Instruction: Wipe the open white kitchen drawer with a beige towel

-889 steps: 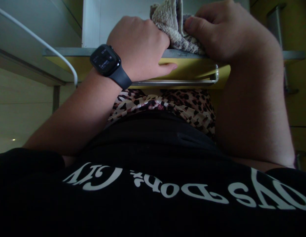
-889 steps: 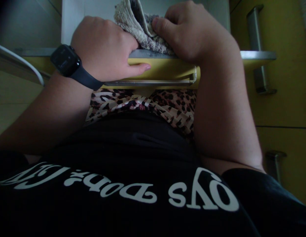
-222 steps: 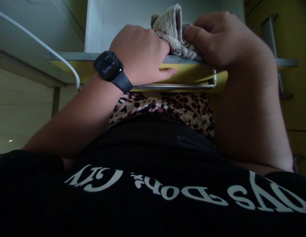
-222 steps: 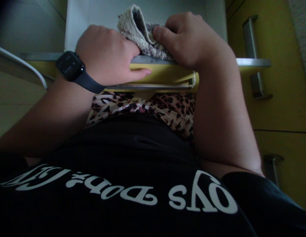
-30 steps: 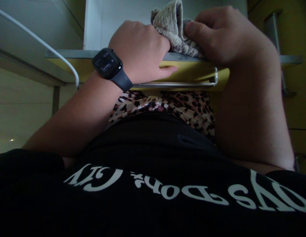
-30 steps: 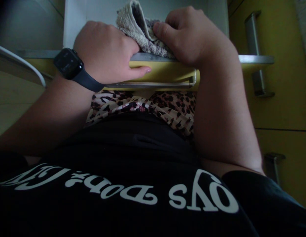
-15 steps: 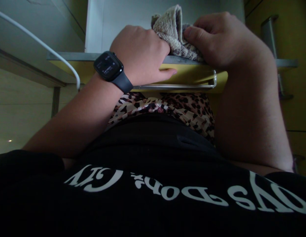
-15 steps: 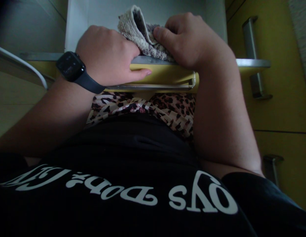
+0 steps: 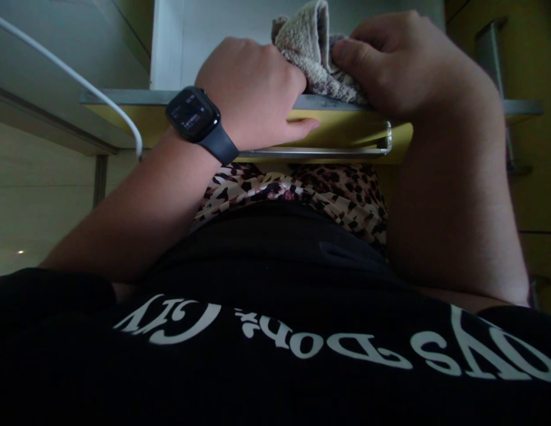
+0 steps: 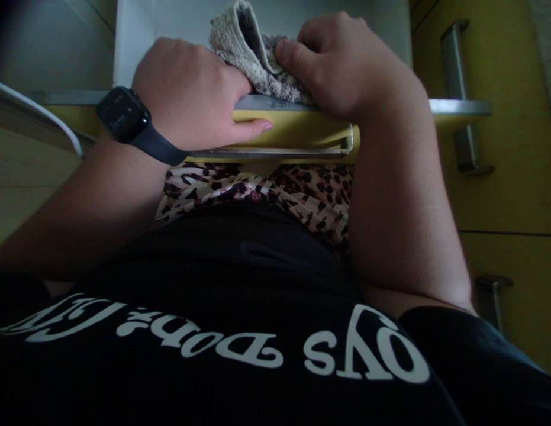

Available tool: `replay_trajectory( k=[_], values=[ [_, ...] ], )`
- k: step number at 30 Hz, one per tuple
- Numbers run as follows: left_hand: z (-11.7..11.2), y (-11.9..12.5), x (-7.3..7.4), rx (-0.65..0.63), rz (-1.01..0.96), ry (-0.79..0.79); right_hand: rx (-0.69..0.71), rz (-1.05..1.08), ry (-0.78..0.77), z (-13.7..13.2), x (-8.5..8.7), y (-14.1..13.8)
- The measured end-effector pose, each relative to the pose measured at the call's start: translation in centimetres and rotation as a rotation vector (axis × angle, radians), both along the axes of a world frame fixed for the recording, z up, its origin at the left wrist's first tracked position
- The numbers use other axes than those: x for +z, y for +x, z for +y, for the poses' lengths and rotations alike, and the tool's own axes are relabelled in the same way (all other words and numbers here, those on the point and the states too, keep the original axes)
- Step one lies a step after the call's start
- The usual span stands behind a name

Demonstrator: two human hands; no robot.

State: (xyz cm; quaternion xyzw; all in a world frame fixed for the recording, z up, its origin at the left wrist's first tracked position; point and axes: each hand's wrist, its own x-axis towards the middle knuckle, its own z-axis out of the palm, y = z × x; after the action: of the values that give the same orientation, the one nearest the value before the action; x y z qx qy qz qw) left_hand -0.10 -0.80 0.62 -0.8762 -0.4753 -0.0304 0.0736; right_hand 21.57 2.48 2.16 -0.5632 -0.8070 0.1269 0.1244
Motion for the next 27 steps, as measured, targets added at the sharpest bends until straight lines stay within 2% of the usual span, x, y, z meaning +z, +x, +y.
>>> replay_trajectory(
  k=[27],
  values=[
    [0.18,-0.06,-0.11,0.022,0.004,-0.012,-0.003,-0.017,0.013,-0.06,-0.17,0.00]
  ],
)
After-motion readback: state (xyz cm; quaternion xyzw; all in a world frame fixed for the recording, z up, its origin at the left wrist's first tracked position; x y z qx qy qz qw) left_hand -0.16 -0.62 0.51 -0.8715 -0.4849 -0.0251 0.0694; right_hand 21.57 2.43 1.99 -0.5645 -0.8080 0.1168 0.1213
